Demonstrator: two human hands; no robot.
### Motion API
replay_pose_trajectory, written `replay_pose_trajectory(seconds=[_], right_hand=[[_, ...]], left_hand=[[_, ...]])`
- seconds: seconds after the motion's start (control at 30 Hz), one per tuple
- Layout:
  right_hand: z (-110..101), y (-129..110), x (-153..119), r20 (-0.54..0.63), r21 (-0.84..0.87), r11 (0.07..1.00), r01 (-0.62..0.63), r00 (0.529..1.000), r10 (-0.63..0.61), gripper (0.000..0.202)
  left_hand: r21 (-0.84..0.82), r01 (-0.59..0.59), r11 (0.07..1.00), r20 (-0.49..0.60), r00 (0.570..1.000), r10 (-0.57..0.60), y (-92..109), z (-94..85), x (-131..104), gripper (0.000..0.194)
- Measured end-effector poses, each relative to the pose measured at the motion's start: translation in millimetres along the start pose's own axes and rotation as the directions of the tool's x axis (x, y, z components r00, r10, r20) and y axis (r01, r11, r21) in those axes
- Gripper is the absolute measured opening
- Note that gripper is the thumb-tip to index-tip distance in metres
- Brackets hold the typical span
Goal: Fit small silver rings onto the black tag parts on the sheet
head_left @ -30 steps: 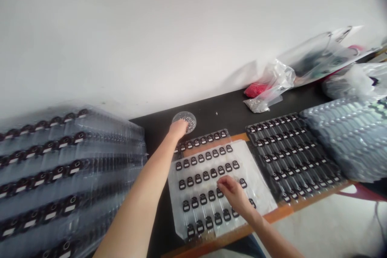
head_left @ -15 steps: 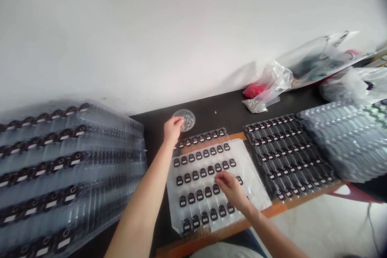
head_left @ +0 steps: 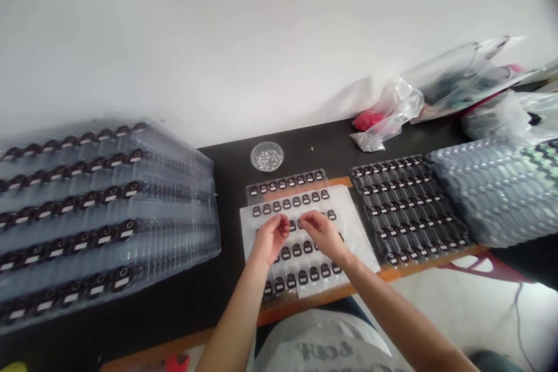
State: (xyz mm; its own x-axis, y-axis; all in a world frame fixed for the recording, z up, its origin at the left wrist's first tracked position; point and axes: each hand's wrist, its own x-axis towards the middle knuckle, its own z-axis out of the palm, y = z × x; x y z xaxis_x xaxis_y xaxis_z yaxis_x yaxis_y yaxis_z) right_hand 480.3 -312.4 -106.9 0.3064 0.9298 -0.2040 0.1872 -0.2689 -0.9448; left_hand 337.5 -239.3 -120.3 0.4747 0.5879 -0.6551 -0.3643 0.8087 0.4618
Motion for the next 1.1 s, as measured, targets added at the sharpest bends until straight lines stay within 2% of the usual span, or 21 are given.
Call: replay_pose_trajectory(seconds=[0.23,0.4,0.6,0.8,0.97,1.1], right_hand=[[4,-8,-6,0.026,-0.116,0.986,0.122,0.993,-0.119,0.009],[8,-11,-8,0.085,-0.14,0.971,0.196,0.979,-0.186,0.011],[6,-5,-15,0.102,-0.114,0.973,0.201,0.976,-0.19,0.013],[7,-9,-24,0.032,-0.135,0.957,0.258,0.966,-0.256,0.014],[9,-5,-27,-0.007,-0.182,0.938,0.296,0.953,-0.303,0.015],[6,2,-26,0.06,-0.328,0.878,0.349,0.935,-0.349,0.014]], left_hand=[[0.187,-0.089,0.978,-0.094,0.99,0.108,-20,6.0,-19,0.026],[0.302,-0.151,0.941,-0.05,0.984,0.173,-31,9.8,-28,0.027],[0.441,-0.205,0.874,-0.001,0.974,0.228,-39,6.2,-34,0.032],[0.451,-0.222,0.864,-0.004,0.968,0.251,-50,4.3,-34,0.033],[0.445,-0.21,0.87,-0.024,0.969,0.246,-49,7.7,-35,0.028],[0.483,-0.191,0.855,-0.045,0.969,0.242,-46,7.0,-36,0.024]])
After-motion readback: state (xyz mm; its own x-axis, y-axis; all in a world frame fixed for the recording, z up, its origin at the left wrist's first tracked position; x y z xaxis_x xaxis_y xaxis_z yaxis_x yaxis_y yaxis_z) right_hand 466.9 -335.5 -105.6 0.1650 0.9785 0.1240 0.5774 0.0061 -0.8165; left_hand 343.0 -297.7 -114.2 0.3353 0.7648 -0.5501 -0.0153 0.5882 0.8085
